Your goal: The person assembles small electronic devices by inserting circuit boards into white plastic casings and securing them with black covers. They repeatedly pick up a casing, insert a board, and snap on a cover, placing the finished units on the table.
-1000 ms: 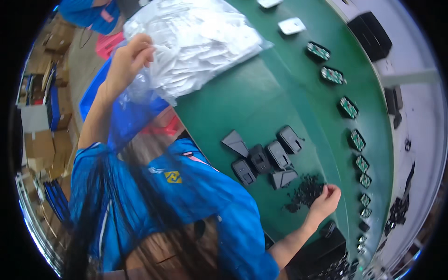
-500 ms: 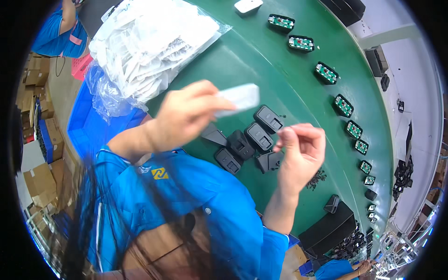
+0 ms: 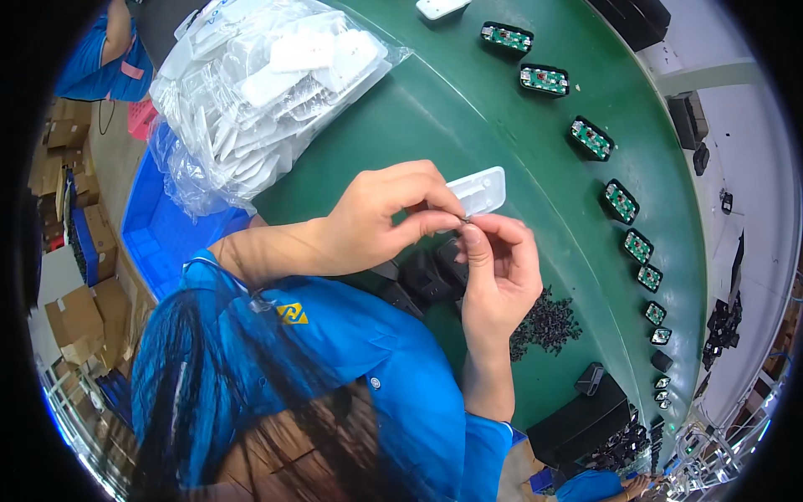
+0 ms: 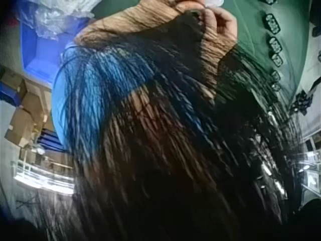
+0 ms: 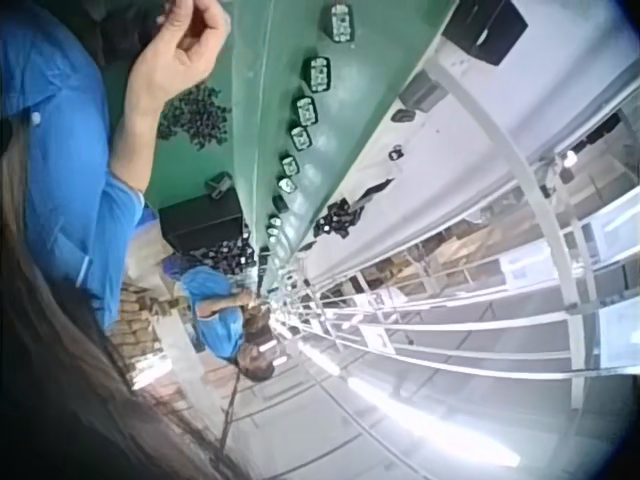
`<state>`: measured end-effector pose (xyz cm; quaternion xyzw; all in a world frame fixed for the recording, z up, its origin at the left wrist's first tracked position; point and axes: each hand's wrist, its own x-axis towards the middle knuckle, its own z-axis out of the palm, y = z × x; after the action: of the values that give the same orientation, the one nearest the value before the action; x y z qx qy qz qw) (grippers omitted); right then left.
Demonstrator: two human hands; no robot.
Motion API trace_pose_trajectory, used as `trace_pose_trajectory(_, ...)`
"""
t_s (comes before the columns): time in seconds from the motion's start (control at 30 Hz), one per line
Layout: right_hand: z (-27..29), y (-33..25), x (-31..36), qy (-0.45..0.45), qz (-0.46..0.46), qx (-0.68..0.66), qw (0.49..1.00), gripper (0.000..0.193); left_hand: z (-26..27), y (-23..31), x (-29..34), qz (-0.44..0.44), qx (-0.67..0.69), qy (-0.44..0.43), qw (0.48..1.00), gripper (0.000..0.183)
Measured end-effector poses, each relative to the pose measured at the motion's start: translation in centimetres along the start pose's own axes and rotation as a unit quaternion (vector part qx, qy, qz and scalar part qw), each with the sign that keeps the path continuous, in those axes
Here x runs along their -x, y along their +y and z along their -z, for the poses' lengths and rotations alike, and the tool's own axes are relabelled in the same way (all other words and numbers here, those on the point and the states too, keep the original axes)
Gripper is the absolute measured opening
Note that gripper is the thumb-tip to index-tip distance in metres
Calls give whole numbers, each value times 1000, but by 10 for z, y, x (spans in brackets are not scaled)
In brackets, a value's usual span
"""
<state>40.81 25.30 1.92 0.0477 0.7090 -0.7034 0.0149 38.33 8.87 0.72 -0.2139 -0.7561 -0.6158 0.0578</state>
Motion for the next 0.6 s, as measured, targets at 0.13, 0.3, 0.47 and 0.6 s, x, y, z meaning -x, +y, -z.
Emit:
trace_pose_trajectory(0.13, 11, -1, -7, -59, 81, 121, 988, 8, 1, 4, 0, 139, 103, -50, 984, 5)
trace_pose_trajectory(0.3, 20, 16, -11, -29, 168, 187, 967, 8, 1, 8, -5, 228, 209, -52, 949, 49)
trace_pose_trajectory(0.47, 4, 8, -13, -14, 202, 236, 950, 8, 2, -4, 2, 275, 275, -29, 921, 39)
trace_pose_trajectory(0.6, 2, 6, -12, -6, 255, 291, 922, 9, -1, -5, 1, 319, 310, -23, 895, 28)
